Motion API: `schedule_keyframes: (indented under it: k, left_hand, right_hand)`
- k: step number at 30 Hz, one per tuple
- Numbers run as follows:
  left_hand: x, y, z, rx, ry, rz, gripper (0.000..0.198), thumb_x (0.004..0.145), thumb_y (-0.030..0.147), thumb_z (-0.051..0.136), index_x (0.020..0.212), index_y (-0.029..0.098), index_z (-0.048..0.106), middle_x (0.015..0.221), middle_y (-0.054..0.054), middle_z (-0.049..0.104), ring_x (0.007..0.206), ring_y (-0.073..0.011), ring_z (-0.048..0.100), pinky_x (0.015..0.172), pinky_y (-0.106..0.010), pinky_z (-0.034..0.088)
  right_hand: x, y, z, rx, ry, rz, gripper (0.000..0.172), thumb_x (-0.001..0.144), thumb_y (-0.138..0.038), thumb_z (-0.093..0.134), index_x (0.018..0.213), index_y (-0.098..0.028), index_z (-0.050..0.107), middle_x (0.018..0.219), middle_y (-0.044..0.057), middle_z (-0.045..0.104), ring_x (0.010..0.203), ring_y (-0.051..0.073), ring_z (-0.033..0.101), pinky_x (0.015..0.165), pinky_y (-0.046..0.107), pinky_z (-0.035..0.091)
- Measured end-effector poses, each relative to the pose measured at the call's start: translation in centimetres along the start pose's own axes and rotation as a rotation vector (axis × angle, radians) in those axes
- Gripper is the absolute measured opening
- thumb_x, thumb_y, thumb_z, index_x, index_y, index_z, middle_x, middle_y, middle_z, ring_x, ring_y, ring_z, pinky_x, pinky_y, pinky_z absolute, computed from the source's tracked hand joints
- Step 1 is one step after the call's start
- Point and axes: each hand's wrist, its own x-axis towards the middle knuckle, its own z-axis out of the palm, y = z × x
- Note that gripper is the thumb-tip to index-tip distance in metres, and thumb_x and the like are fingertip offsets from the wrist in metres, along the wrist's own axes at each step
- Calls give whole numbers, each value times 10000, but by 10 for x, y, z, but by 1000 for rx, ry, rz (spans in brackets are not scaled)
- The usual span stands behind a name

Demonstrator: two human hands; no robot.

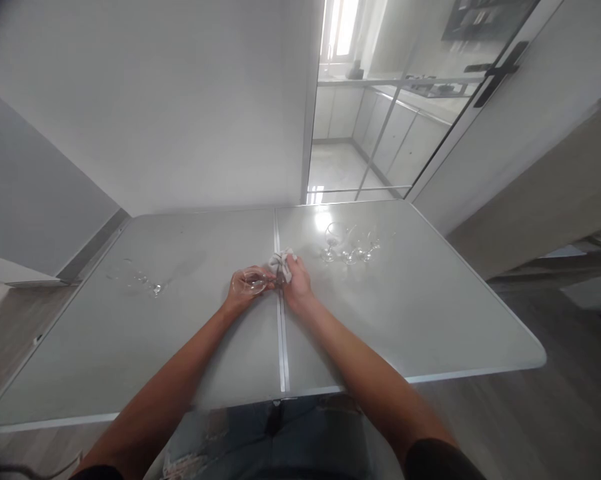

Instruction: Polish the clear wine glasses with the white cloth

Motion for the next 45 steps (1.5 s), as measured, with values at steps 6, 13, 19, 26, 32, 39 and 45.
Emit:
schedule_keyframes:
  k: [6,13,19,26,32,39,45]
  left_hand:
    - [0,5,-5,-45,301,129,269,703,315,870,839,172,688,962,-99,772,958,-250,742,904,-442,603]
    - [-3,1,-7,120,344,132,260,740,359,838,862,178,696,971,-106,783,915,-253,760,823,-387,627]
    - [-3,-6,-7,192,329,105,267,713,364,852,829,180,697,890,-87,788,833,-243,770,751,-338,634]
    - [-1,-4,-12,150,450,88,285,726,377,841,849,176,680,893,-85,783,872,-247,768,762,-343,632]
    - [-2,-3,-10,171,310,67,291,692,379,864,837,185,701,883,-80,786,839,-245,767,751,-344,635]
    - [-1,-6,-12,144,345,40,314,697,396,858,848,179,689,889,-85,786,841,-242,765,776,-359,633]
    - [0,-6,-13,141,417,50,301,716,384,846,849,175,676,902,-89,783,880,-248,765,812,-367,627]
  right_hand:
    - [0,3,2,4,53,-90,274,854,-448,735,996,-220,679,1013,33,749,935,176,695,812,302,572]
    - [-11,1,7,-9,-119,101,266,864,-440,724,1020,-228,682,1031,24,754,912,170,695,751,278,570]
    - [-10,-3,10,31,-32,-30,284,844,-470,749,1014,-255,674,1022,9,748,927,156,691,788,273,566]
    - [-10,-4,9,-9,-40,23,303,844,-489,740,1012,-241,692,1051,27,744,949,174,684,760,279,568]
    - [-8,-4,5,-31,-48,103,331,856,-517,711,1041,-245,680,1032,29,743,904,169,685,722,267,556]
    - [-6,-4,4,20,-51,31,308,857,-520,707,1033,-268,685,1027,5,741,911,162,683,711,264,554]
    - [-7,-2,4,-59,-43,136,283,856,-484,719,991,-236,693,977,17,740,841,155,670,684,257,542]
